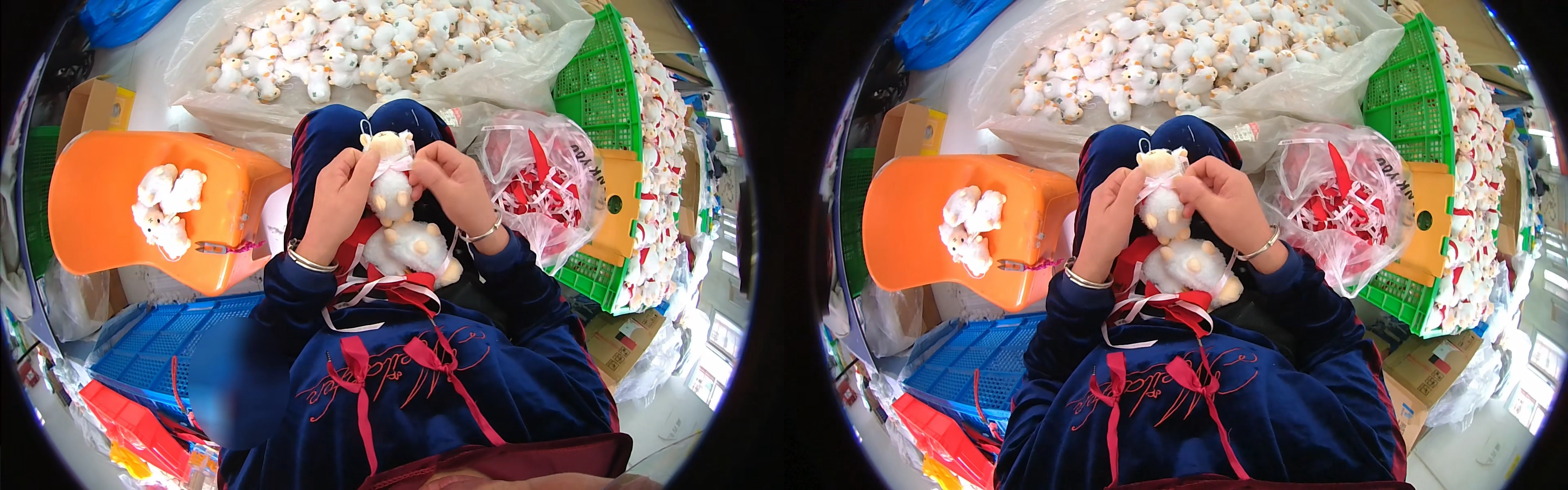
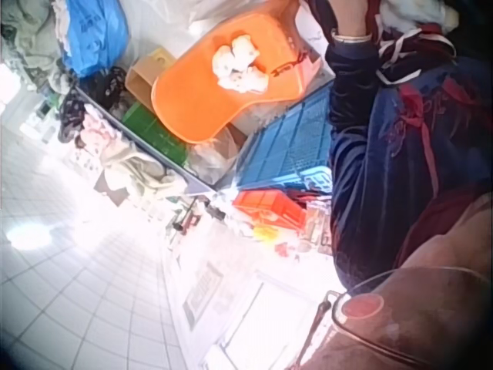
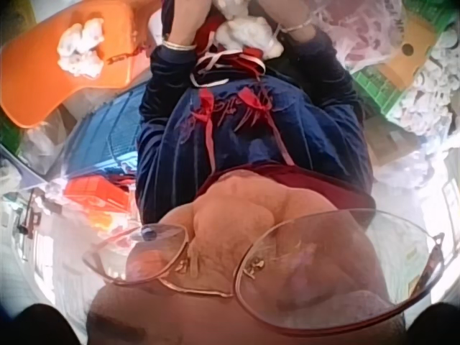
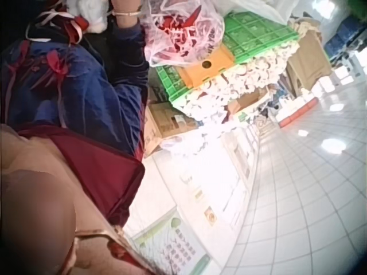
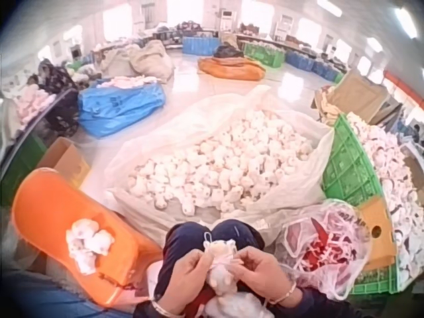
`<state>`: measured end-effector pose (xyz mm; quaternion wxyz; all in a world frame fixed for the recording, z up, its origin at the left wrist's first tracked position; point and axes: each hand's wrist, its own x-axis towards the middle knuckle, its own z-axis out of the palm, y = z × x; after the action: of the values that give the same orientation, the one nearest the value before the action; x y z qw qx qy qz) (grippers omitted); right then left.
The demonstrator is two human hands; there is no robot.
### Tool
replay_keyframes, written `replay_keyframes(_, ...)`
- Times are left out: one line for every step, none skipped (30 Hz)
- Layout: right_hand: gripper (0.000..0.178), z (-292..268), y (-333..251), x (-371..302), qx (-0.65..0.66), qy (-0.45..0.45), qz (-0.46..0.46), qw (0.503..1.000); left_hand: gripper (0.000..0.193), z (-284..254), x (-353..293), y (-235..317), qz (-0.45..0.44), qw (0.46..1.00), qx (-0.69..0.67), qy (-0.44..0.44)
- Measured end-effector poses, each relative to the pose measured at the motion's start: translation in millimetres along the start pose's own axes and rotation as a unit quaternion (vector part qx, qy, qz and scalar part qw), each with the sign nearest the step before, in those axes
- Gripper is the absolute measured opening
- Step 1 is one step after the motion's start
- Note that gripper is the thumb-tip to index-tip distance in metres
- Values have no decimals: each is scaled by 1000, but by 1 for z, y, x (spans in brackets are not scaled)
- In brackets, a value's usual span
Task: The person ties white ribbons around the necks of small white plush toys. They handle each toy one at a time, loop the ribbon, and tie a knot while seated with a pile of similar toys nearby.
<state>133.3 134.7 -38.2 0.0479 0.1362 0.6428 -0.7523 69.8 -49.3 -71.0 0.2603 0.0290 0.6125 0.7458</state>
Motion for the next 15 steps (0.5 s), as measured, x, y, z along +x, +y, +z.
replay_keyframes(13,4,0,-2,-24,14,-6,1000,25,3,1,2,7,1000,30,7)
replay_keyframes(13,7,0,-4,-49,28,-12,998,26,5,1,3,14,998,59,14)
replay_keyframes(13,8,0,-5,-73,42,-18,996,26,6,2,2,21,997,69,18)
replay_keyframes(12,8,1,-5,-69,47,-28,996,27,7,2,1,29,996,78,21)
replay_keyframes(10,7,3,-4,-83,49,-40,995,27,7,2,0,36,995,86,25)
replay_keyframes(9,6,4,-4,-96,50,-52,993,26,8,2,1,37,996,82,24)
replay_keyframes(7,4,5,-3,-108,51,-64,991,26,9,1,3,37,996,77,24)
replay_keyframes(8,2,2,-1,-182,44,-136,973,25,9,0,4,37,996,73,25)
replay_keyframes(10,-1,-2,2,-255,37,-206,944,24,8,1,3,31,997,59,23)
replay_keyframes(12,-4,-5,2,-324,30,-274,905,23,6,1,1,25,998,47,19)
replay_keyframes(14,-6,-3,1,-347,1,-309,885,22,5,1,-1,19,999,34,17)
replay_keyframes(16,-10,0,0,-369,-28,-344,863,21,4,1,-2,4,1000,18,10)
replay_keyframes(18,-13,2,-1,-392,-56,-377,837,20,3,1,-4,-11,1000,-1,2)
replay_keyframes(18,-17,2,0,-412,-72,-372,829,20,3,1,-4,-25,999,-19,-5)
replay_keyframes(17,-21,2,2,-421,-88,-360,828,19,2,2,-3,-27,1000,-12,-6)
